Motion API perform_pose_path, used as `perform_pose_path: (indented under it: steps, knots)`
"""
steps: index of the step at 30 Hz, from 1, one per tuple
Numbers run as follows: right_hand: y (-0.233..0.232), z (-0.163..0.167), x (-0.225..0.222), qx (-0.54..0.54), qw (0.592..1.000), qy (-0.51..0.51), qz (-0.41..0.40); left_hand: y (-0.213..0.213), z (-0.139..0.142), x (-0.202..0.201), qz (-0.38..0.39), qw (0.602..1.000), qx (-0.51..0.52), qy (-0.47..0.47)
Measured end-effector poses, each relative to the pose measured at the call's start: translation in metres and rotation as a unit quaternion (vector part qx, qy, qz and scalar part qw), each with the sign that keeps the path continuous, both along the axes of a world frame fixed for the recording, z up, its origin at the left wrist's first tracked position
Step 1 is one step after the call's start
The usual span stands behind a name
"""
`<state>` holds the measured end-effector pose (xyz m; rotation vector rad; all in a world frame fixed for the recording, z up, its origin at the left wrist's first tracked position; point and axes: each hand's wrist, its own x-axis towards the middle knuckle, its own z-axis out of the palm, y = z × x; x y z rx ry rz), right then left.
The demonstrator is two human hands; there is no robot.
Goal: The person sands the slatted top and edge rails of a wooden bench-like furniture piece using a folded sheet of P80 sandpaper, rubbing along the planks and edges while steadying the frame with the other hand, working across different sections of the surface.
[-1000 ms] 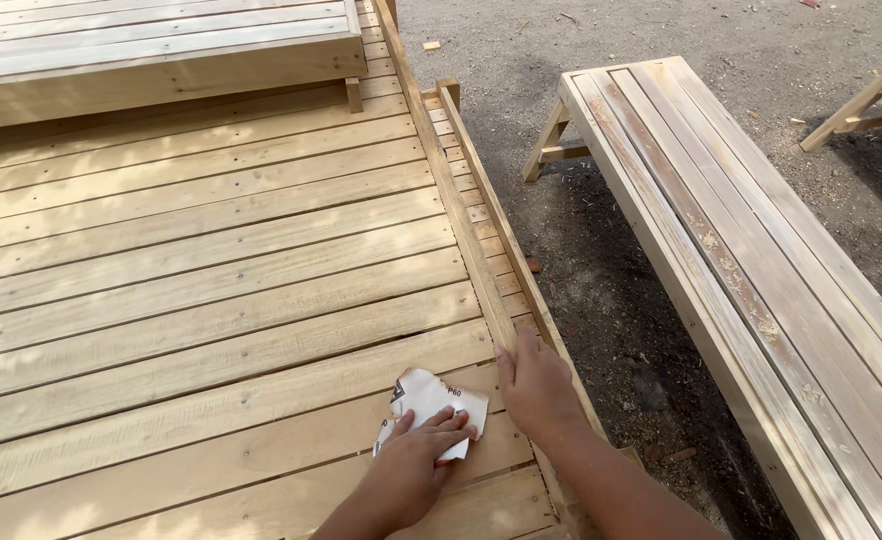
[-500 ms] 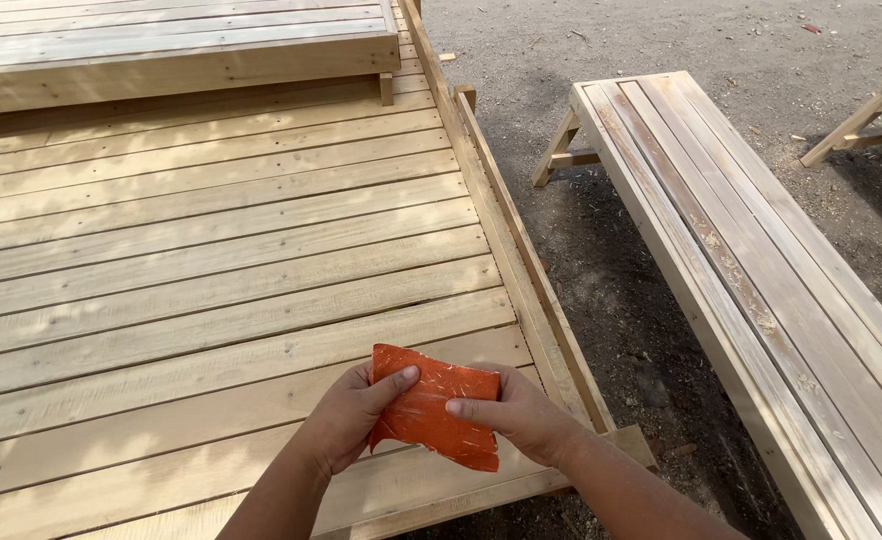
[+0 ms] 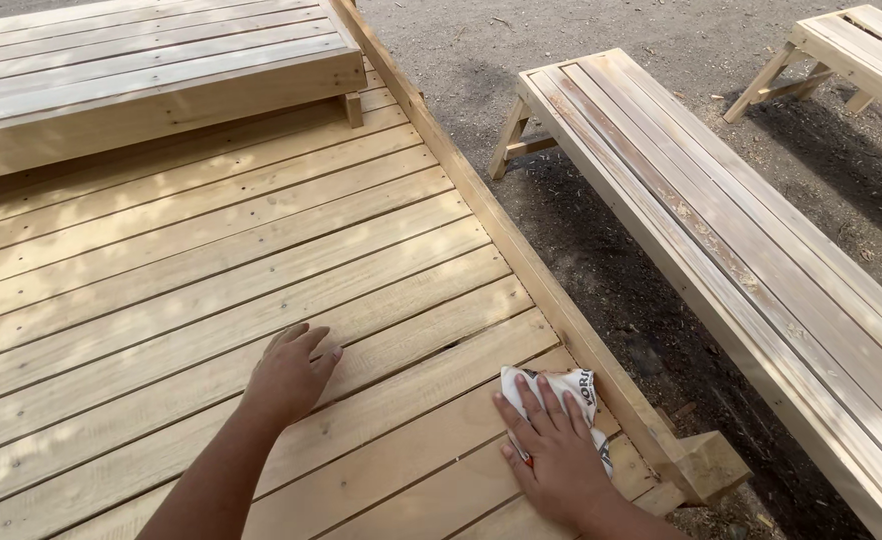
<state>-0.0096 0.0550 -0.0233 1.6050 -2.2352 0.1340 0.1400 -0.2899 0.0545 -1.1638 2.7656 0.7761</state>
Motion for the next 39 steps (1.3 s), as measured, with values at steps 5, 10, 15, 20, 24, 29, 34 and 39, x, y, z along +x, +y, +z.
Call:
perform_pose_path:
  steps: [5,10,15,20,24,29,34,39]
  knots:
    - [-0.032,0.001,-0.02,0.123,0.962,-0.226,-0.091,-0.013,-0.031,-0.046,-0.009,0.994,-0.11,0.014]
    - [-0.114,0.004,-0.079,0.117,0.973,-0.18,-0.09,-0.018,-0.051,-0.063,0.033,0.981,-0.192,-0.016]
    - [-0.241,0.009,-0.157,0.117,0.961,-0.236,-0.085,-0.026,-0.066,-0.065,0.045,0.978,-0.204,-0.003]
    - [-0.339,0.02,-0.205,0.036,0.961,-0.272,-0.044,-0.03,-0.073,-0.07,0.061,0.965,-0.249,0.047]
    - [-0.311,0.006,-0.184,0.099,0.966,-0.228,-0.069,-0.027,-0.067,-0.067,0.051,0.979,-0.194,-0.025]
    - [-0.181,-0.002,-0.087,0.127,0.984,-0.125,-0.002,-0.025,-0.061,-0.062,0.024,0.98,-0.195,-0.012]
    - [-0.172,-0.005,-0.076,0.168,0.972,-0.16,-0.039,-0.025,-0.056,-0.063,0.018,0.984,-0.174,-0.035]
    - [-0.277,-0.003,-0.159,0.158,0.959,-0.207,-0.115,-0.029,-0.05,-0.065,0.011,0.988,-0.134,-0.073]
